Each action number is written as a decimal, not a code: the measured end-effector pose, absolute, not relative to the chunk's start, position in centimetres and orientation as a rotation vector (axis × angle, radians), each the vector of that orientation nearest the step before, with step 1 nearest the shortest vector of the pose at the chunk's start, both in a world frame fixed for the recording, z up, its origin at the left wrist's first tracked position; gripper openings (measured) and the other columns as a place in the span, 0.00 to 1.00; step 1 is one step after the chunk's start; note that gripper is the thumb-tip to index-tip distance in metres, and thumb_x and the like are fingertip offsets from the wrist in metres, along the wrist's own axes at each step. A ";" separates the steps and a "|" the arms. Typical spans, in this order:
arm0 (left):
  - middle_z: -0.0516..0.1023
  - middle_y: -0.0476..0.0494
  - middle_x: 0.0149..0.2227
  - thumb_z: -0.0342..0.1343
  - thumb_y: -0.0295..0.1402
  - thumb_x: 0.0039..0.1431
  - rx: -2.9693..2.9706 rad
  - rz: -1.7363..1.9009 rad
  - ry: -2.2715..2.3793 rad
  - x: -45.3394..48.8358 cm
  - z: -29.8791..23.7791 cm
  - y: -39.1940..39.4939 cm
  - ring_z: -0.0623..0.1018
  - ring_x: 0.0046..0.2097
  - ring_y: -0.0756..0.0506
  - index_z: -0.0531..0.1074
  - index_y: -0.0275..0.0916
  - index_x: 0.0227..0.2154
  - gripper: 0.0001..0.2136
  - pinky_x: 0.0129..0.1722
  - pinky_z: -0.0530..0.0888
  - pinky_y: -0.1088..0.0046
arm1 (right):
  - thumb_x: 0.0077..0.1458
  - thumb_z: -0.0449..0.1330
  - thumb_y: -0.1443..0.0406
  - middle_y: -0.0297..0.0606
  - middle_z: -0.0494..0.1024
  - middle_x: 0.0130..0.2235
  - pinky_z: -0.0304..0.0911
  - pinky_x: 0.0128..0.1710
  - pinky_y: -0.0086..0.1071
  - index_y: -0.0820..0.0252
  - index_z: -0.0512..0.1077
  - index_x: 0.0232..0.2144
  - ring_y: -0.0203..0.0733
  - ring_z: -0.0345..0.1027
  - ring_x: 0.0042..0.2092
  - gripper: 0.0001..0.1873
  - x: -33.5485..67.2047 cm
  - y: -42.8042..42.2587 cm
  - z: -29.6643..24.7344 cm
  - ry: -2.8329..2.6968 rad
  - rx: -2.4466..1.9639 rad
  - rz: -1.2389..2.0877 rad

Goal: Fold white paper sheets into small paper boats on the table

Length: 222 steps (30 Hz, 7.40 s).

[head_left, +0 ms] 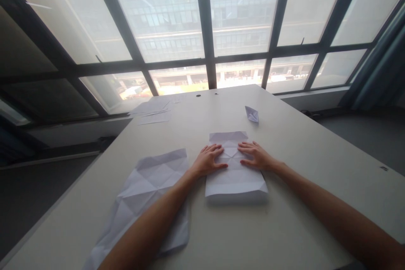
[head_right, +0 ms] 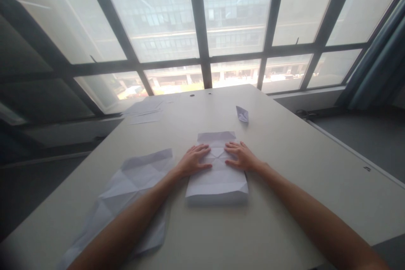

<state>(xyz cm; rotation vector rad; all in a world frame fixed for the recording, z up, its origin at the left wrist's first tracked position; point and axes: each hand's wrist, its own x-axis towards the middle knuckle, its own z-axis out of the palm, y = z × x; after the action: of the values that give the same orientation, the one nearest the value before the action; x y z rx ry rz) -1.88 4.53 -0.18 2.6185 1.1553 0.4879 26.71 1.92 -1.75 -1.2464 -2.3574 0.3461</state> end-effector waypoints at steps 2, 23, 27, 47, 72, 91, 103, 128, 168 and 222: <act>0.64 0.38 0.63 0.59 0.55 0.51 2.610 0.498 1.151 -1.9 -0.3 4.6 0.61 0.65 0.35 0.67 0.45 0.59 0.34 0.65 0.52 0.55 | 0.55 0.61 0.53 0.43 0.62 0.64 0.38 0.64 0.57 0.48 0.66 0.59 0.56 0.51 0.66 0.30 26.8 1.8 -1.6 -2.356 -1.259 0.382; 0.75 0.41 0.54 0.63 0.44 0.53 2.394 0.668 1.015 -3.0 -0.4 5.7 0.69 0.60 0.40 0.79 0.47 0.44 0.16 0.60 0.63 0.59 | 0.55 0.63 0.58 0.41 0.71 0.57 0.32 0.63 0.63 0.46 0.77 0.46 0.55 0.58 0.62 0.15 27.5 2.0 -1.9 -2.253 -1.240 0.558; 0.80 0.41 0.48 0.61 0.42 0.55 2.288 0.760 1.021 -2.8 -0.8 5.9 0.74 0.56 0.40 0.81 0.45 0.35 0.10 0.60 0.64 0.57 | 0.54 0.62 0.59 0.36 0.81 0.45 0.37 0.63 0.60 0.49 0.79 0.31 0.52 0.70 0.54 0.06 27.5 2.5 -2.7 -2.072 -1.205 0.550; 0.73 0.51 0.24 0.63 0.52 0.48 1.163 1.482 1.105 -0.8 0.6 4.2 0.71 0.27 0.51 0.73 0.36 0.28 0.21 0.26 0.67 0.77 | 0.43 0.70 0.55 0.41 0.81 0.37 0.72 0.34 0.39 0.60 0.74 0.43 0.49 0.76 0.36 0.25 25.1 0.6 0.5 -1.249 -1.014 1.286; 0.68 0.35 0.55 0.55 0.27 0.56 1.641 1.700 1.420 -1.0 0.6 4.2 0.74 0.51 0.41 0.62 0.41 0.57 0.24 0.49 0.73 0.61 | 0.48 0.66 0.57 0.39 0.79 0.36 0.61 0.18 0.24 0.61 0.65 0.57 0.32 0.65 0.22 0.35 26.8 1.2 0.4 -1.429 -1.350 1.112; 0.45 0.40 0.70 0.43 0.55 0.63 2.865 0.204 0.859 0.7 0.4 1.2 0.45 0.70 0.37 0.47 0.48 0.67 0.34 0.65 0.41 0.48 | 0.63 0.46 0.69 0.50 0.62 0.63 0.48 0.63 0.44 0.66 0.61 0.62 0.49 0.50 0.65 0.26 21.6 -1.4 0.5 -2.305 -1.372 -0.014; 0.41 0.39 0.70 0.37 0.59 0.63 2.844 0.134 0.932 1.0 0.0 1.6 0.43 0.70 0.42 0.35 0.39 0.69 0.40 0.66 0.41 0.59 | 0.63 0.38 0.43 0.43 0.44 0.70 0.31 0.66 0.49 0.60 0.44 0.68 0.49 0.34 0.70 0.40 22.9 0.3 -1.7 -2.472 -1.588 0.210; 0.51 0.44 0.69 0.37 0.54 0.65 2.698 0.284 1.270 -0.3 -0.3 2.8 0.50 0.69 0.37 0.57 0.51 0.64 0.28 0.64 0.46 0.50 | 0.62 0.51 0.63 0.52 0.66 0.60 0.45 0.62 0.48 0.63 0.68 0.56 0.53 0.54 0.62 0.22 24.8 0.9 -1.1 -2.055 -1.740 -0.149; 0.77 0.46 0.30 0.66 0.43 0.47 1.692 0.925 1.000 -1.8 1.5 4.7 0.72 0.30 0.49 0.76 0.36 0.50 0.27 0.30 0.68 0.74 | 0.56 0.57 0.54 0.49 0.75 0.47 0.67 0.43 0.43 0.63 0.60 0.60 0.48 0.71 0.42 0.33 24.4 1.9 -1.9 -1.551 -1.359 0.442; 0.80 0.41 0.32 0.64 0.46 0.50 1.704 0.826 0.987 -0.7 0.9 4.1 0.76 0.31 0.46 0.77 0.33 0.44 0.23 0.27 0.69 0.74 | 0.54 0.57 0.59 0.40 0.80 0.35 0.64 0.29 0.31 0.61 0.73 0.48 0.40 0.71 0.32 0.20 24.2 1.2 -0.7 -1.260 -1.012 1.032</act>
<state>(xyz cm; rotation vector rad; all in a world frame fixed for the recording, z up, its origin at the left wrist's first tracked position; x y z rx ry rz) -0.73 4.13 0.87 1.7040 0.9869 0.8257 24.25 1.21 -0.74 -1.0124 -1.2598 1.0325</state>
